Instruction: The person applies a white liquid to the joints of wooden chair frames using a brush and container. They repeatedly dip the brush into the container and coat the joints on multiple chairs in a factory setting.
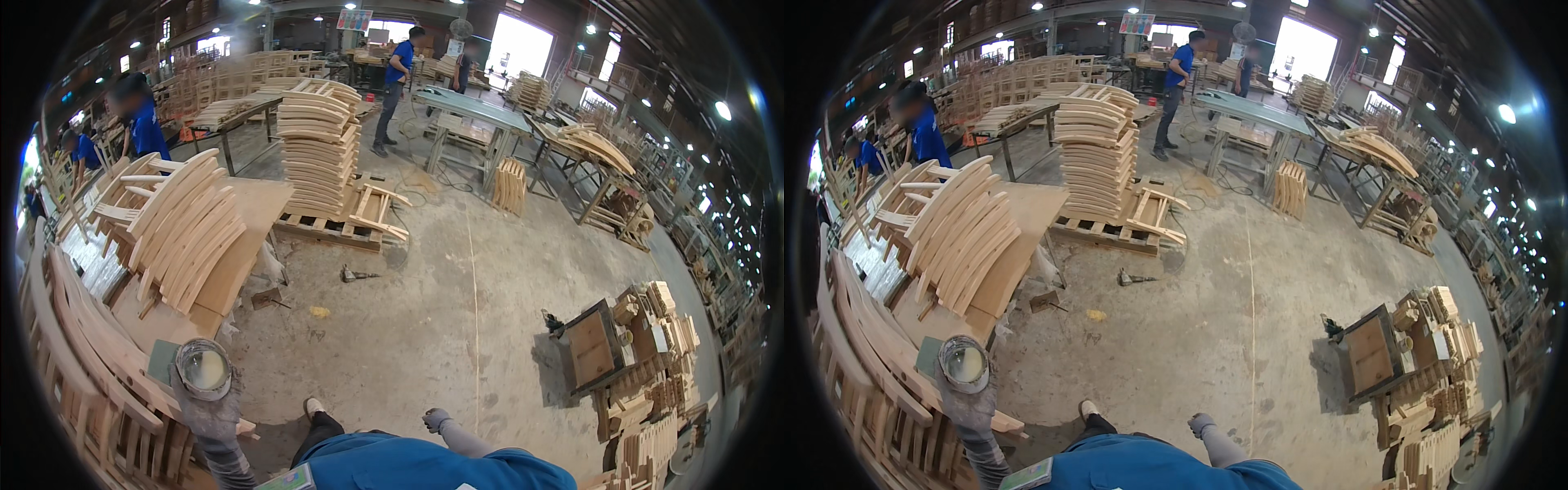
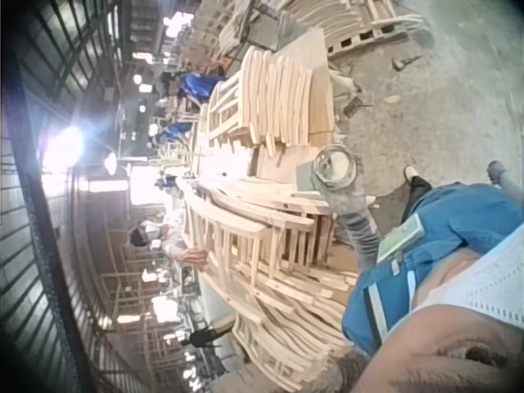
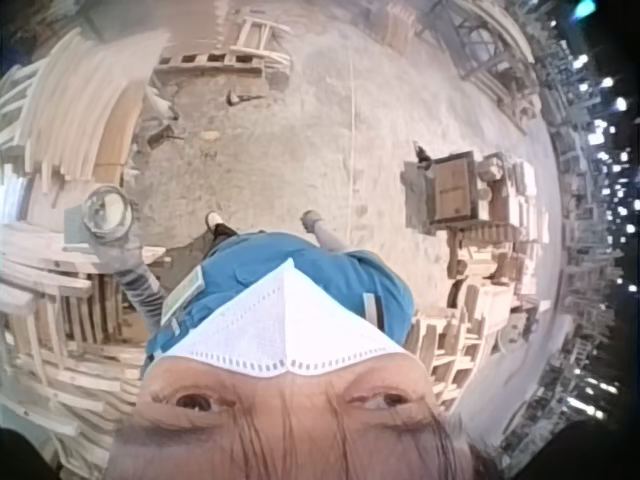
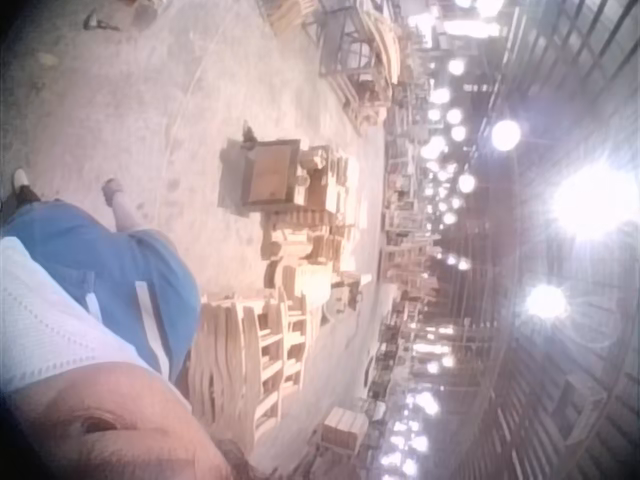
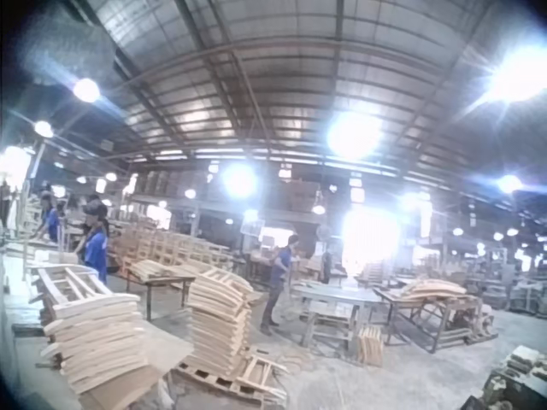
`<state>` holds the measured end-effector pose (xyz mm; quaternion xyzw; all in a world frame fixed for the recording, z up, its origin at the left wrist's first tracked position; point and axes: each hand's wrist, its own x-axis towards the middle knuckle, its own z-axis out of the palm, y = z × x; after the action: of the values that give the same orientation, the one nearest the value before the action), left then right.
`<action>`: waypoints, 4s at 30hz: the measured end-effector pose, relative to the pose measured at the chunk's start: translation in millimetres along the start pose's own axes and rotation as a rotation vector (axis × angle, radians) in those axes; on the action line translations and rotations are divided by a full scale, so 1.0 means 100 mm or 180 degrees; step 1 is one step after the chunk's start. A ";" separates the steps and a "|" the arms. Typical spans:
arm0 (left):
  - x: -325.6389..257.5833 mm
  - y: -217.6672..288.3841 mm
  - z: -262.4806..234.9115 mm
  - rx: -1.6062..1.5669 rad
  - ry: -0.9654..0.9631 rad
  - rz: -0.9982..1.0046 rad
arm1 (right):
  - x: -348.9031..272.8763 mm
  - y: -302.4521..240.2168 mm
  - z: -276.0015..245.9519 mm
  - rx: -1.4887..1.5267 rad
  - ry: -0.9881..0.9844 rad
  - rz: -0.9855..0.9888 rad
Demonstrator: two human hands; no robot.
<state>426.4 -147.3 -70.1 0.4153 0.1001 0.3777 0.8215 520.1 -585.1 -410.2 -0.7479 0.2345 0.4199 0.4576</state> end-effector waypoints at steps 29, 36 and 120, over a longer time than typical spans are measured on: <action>0.05 0.05 0.58 0.1218 0.0344 0.0200 | 0.12 -0.14 -0.12 -0.0869 0.0260 -0.0204; 0.52 -0.32 0.97 -0.1010 -0.0357 -0.0858 | 0.64 -0.14 -0.31 -0.1322 0.0155 -0.0312; 7.73 -10.26 11.21 -0.1520 -0.1315 -0.3237 | 5.79 -8.87 -9.90 0.2349 0.4102 -0.2628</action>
<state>2051.2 -662.5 -20.4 0.1841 0.0369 -0.1394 0.9723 1892.5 -1019.9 -239.0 -0.6693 0.2795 -0.3922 0.5657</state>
